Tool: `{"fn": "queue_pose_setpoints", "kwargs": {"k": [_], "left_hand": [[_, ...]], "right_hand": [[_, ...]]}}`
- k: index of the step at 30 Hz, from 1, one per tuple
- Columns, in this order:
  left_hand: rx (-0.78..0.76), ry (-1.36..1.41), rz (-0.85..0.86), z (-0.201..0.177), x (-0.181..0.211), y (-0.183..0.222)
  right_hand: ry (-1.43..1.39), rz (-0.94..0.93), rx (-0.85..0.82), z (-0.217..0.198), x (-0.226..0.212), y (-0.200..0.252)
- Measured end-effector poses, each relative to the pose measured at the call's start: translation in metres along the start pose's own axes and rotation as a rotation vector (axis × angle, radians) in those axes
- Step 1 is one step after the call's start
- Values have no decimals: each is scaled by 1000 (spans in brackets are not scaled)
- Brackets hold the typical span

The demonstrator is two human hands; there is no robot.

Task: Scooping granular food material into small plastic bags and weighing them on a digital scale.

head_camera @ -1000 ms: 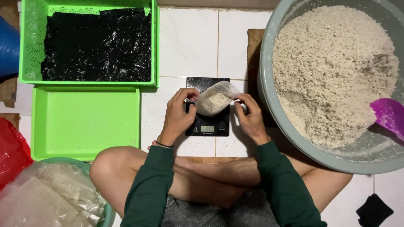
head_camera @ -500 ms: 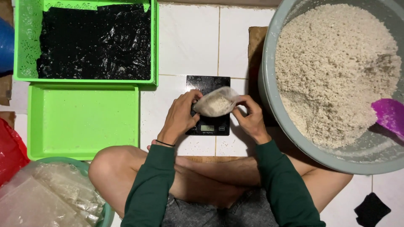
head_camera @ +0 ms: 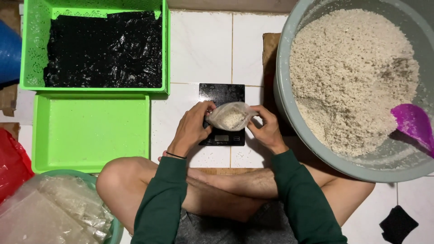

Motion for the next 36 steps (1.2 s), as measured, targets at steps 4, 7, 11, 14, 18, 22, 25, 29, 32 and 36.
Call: {"fn": "queue_pose_setpoints", "kwargs": {"k": [4,7,11,14,18,22,25,29,32,36], "left_hand": [[2,-39,22,-7,10,1],[-29,-54,-3,-11,17,2],[-75,-89,-5,-3,14,0],[-57,-153,28,6,4,-3],[-28,-211,79,9,1,-3],[-32,-201,71,11,1,-4],[-33,-180,70,12,-1,-3],[-46,-139,35,9,3,-4],[-44,-144,29,7,6,-3],[-25,-133,30,2,8,-2]], "right_hand": [[-24,39,20,0,-2,-3],[-20,29,5,-1,4,-2],[-26,20,-13,2,2,-5],[-27,27,-13,2,6,-5],[-41,50,-19,-2,21,2],[-45,60,-22,-2,20,2],[-32,70,-22,0,20,0],[-68,84,-8,2,17,-1],[-74,78,-19,5,18,-2],[-80,83,-28,9,18,-4]]}}
Point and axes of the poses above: each hand's wrist, its own y-axis away from the middle knuckle, its own z-axis out of the palm, x = y × z, the point moved 10 cm from there along -y, towards the middle knuckle, and after that the axes turned 8 degrees about -y, right-handed, at the moved point
